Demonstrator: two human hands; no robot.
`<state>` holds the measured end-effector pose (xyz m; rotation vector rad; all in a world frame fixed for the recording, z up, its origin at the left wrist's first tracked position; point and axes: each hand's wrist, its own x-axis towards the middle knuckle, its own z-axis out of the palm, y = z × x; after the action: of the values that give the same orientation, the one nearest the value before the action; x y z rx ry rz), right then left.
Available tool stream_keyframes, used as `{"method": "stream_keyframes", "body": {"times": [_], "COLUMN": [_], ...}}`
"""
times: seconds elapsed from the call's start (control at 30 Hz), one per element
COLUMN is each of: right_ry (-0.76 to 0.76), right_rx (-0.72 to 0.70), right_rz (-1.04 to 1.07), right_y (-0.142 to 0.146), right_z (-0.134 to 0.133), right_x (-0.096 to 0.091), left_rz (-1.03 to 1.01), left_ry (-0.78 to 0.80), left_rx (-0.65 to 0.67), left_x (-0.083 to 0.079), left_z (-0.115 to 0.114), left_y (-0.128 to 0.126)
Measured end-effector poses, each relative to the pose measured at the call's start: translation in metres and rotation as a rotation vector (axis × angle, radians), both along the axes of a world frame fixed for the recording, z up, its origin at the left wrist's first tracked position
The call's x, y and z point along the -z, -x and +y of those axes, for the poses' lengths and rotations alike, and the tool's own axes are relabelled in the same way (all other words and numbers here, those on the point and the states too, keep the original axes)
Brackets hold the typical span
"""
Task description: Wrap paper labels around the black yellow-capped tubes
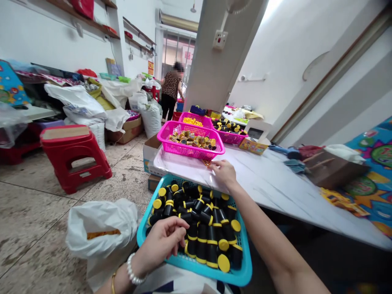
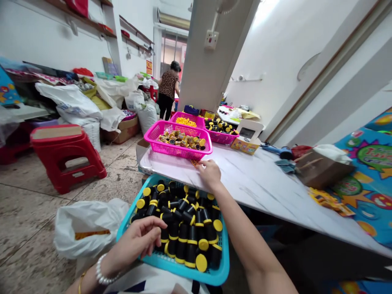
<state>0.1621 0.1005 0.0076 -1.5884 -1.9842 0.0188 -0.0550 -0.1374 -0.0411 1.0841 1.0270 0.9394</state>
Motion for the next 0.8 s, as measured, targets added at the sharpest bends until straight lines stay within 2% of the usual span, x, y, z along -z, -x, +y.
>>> {"method": "stream_keyframes", "body": {"times": [0.1, 0.2, 0.3, 0.37, 0.47, 0.53, 0.6, 0.67, 0.73, 0.8], "right_ry": [0.067, 0.102, 0.113, 0.119, 0.132, 0.134, 0.128, 0.118, 0.114, 0.115], "right_rx": [0.098, 0.113, 0.104, 0.114, 0.138, 0.141, 0.133, 0.118, 0.096, 0.071], "right_rz": [-0.049, -0.081, -0.085, -0.077, -0.066, -0.069, -0.079, -0.089, -0.094, -0.093], "right_y": [-0.004, -0.004, -0.002, -0.002, -0.003, -0.003, -0.002, 0.000, 0.002, 0.004], "right_z": [0.026, 0.045, 0.053, 0.055, 0.057, 0.057, 0.057, 0.055, 0.052, 0.050], "right_x": [0.006, 0.010, 0.015, 0.018, 0.020, 0.021, 0.022, 0.023, 0.025, 0.026], "left_rz": [0.007, 0.016, 0.083, 0.237, 0.669, 0.954, 1.218, 1.270, 1.288, 1.301], "left_ry": [0.012, 0.028, 0.006, -0.156, -0.739, -0.961, -1.001, -1.001, -1.006, -1.014], "left_rx": [-0.001, 0.001, 0.041, 0.017, -0.331, -0.495, -0.502, -0.498, -0.498, -0.496], "left_x": [0.006, 0.013, 0.007, -0.007, -0.037, -0.056, -0.071, -0.080, -0.086, -0.088], "left_z": [0.000, -0.001, 0.014, 0.041, 0.108, 0.159, 0.204, 0.237, 0.255, 0.263], "left_y": [-0.002, -0.004, -0.004, -0.003, -0.004, -0.004, -0.004, -0.002, -0.001, 0.000]}}
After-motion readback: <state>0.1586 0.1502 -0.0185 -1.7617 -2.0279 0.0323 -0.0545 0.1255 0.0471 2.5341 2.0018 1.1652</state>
